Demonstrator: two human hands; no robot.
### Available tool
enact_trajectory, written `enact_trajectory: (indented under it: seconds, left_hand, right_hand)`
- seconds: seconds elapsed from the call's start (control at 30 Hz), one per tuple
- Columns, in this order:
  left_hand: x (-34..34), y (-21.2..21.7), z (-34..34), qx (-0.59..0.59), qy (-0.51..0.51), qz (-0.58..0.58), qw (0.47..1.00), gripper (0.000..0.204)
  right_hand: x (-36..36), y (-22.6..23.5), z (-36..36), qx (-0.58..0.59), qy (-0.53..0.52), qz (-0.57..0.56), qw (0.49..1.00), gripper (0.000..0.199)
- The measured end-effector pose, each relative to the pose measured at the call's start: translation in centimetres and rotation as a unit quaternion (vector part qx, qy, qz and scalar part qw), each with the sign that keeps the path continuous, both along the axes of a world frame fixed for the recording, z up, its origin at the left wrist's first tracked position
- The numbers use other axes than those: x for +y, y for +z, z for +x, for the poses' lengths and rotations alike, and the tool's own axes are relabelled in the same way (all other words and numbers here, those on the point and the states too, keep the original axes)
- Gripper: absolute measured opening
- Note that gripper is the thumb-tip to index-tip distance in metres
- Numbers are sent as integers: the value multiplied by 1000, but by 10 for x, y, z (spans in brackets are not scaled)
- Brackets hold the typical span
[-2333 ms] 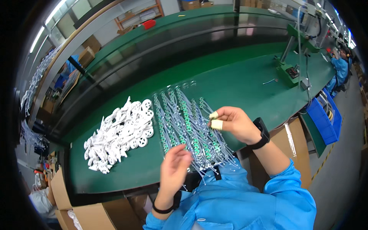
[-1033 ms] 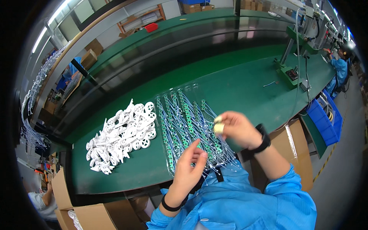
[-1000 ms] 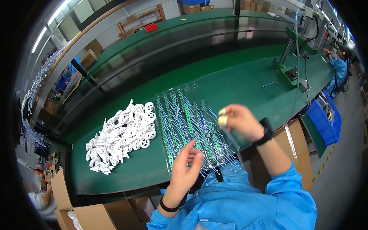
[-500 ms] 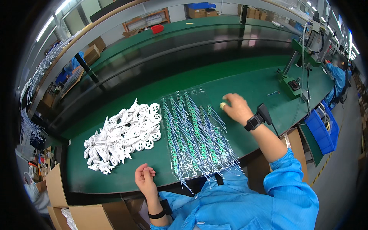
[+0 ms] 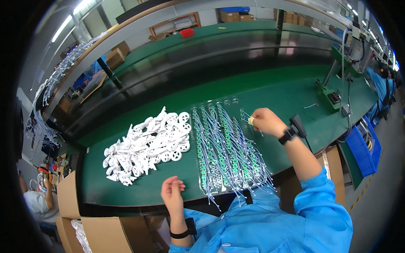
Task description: Assembling plastic parts with wires and organizing them into bundles on an assembly line.
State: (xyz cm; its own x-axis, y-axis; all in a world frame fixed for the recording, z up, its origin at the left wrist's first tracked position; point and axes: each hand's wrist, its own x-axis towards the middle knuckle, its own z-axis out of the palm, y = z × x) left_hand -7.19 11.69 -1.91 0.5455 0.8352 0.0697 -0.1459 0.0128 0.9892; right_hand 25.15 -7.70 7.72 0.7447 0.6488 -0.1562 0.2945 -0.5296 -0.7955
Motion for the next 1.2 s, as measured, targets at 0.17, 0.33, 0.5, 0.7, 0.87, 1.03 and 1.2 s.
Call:
enact_trajectory:
  seconds: [0.17, 0.33, 0.5, 0.7, 0.87, 1.03, 1.2]
  left_hand:
    - [-48, 42, 15, -74, -141, -49, 986, 44]
    - [-74, 56, 41, -155, -153, -94, 971, 37]
    - [-68, 51, 21, -90, -148, -111, 979, 25]
    - [-82, 59, 13, 0, -223, -59, 973, 25]
    - [-80, 57, 11, -4, -220, -90, 971, 24]
    - [-84, 47, 13, 17, -172, -74, 982, 22]
    - [-84, 49, 13, 1, -158, -59, 986, 24]
  right_hand:
    - [-1, -2, -112, 160, 58, 280, 945, 10]
    - [-3, -18, -213, 172, 46, 292, 940, 14]
    - [-7, -17, -200, 82, 121, 223, 964, 28]
    - [-1, -9, -196, 218, 78, 343, 911, 28]
    - [-1, -27, -192, 210, 79, 340, 913, 23]
    - [12, -21, -204, -189, 65, 302, 932, 18]
    - [10, -31, -195, 89, 36, 333, 938, 18]
